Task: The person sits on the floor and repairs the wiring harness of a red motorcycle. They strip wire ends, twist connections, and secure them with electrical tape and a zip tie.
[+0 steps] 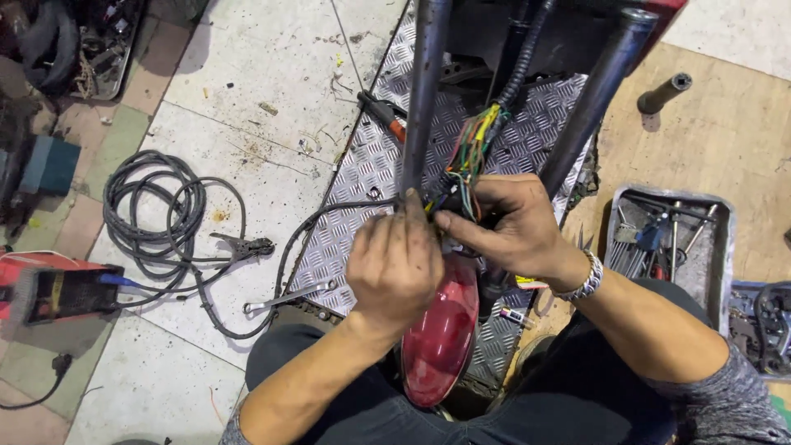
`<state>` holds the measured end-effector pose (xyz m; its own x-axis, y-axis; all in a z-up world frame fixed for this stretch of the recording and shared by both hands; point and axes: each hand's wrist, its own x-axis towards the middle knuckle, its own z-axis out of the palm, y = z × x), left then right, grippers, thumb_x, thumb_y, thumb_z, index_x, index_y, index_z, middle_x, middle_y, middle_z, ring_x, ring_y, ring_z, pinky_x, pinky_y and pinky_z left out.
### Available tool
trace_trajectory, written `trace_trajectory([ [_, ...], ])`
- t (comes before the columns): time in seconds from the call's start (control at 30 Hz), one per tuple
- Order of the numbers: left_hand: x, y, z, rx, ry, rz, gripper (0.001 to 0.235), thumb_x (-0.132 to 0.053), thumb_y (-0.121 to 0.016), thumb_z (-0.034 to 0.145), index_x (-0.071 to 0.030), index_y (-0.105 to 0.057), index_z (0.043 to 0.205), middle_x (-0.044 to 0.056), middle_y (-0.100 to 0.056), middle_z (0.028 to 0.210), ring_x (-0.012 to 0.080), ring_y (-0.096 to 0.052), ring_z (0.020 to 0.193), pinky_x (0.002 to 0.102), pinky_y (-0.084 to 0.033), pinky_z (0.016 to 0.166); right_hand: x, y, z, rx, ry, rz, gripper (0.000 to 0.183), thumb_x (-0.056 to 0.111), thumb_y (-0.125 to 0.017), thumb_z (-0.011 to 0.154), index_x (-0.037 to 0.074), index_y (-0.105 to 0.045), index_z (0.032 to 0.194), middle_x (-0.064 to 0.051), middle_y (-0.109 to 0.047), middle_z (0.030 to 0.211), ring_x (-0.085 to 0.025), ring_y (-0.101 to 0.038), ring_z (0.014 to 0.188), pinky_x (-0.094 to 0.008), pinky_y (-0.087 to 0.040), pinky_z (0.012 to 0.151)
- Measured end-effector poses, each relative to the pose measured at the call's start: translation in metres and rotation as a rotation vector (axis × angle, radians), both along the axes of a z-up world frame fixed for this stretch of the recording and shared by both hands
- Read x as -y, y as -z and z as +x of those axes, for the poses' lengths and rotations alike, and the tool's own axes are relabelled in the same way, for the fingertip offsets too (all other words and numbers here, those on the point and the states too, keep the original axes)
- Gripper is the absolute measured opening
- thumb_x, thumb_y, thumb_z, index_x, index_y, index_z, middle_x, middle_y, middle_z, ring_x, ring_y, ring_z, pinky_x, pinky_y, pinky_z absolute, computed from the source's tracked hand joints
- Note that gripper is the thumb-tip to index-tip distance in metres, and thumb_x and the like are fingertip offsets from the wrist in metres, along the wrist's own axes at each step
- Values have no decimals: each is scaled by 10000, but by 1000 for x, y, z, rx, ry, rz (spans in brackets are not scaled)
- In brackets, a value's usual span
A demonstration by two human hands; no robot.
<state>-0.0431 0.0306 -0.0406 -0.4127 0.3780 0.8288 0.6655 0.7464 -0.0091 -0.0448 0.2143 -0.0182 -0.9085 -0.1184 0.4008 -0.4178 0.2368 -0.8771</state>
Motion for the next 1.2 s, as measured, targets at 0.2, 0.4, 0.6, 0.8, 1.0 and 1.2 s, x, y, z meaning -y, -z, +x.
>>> trace_trajectory([
  [0.2, 6, -8, 5, 149, 18, -62, 383, -107, -511, 1045, 142, -578, 1328, 236, -695, 1028, 316, -690, 841, 438, -555, 808, 8, -11, -2, -24, 41, -55, 417, 58, -806, 873, 74, -523, 567, -63, -410, 480, -114, -407, 461, -263, -342, 458],
  [0.4, 29, -33, -12, 816, 297, 561, 183, -156, -853, 827, -71, -800, 981, 125, -796, 819, 297, -789, 755, 350, -592, 631, 6, 6, -3, 15, 40, -50, 409, 59, -830, 847, 52, -532, 566, -108, -447, 476, -129, -427, 452, -274, -336, 456],
  [0.6, 37, -32, -35, 1489, 551, 769, 327, -175, -915, 731, 8, -706, 904, 171, -770, 849, 206, -722, 808, 389, -598, 730, -1, 13, -3, 109, -32, -106, 284, 50, -845, 813, 52, -643, 613, -52, -526, 505, -90, -481, 518, -262, -401, 495],
  [0.8, 30, -24, -26, 1450, 643, 777, 317, -153, -903, 770, -15, -646, 897, 99, -697, 769, 151, -668, 770, 285, -586, 675, -21, 0, 1, 292, -86, -17, 114, 57, -839, 822, -4, -745, 798, -108, -616, 594, -132, -586, 493, -288, -524, 383],
  [1.0, 33, -50, -27, 950, 479, 359, 236, -216, -849, 810, -76, -687, 910, 163, -744, 838, 412, -737, 836, 463, -582, 725, -25, -53, 35, 300, 193, -238, 495, 12, -586, 981, -101, -419, 1433, -184, -520, 1118, -175, -649, 755, -339, -644, 568],
  [1.2, -9, -42, 26, 776, 763, 637, 427, -316, -854, 806, -88, -709, 1137, 135, -723, 1074, 350, -715, 1024, 428, -593, 868, -17, -38, 63, -48, 108, -367, 548, 15, -597, 931, -62, -415, 1442, -204, -535, 1164, -242, -593, 1027, -297, -586, 803],
])
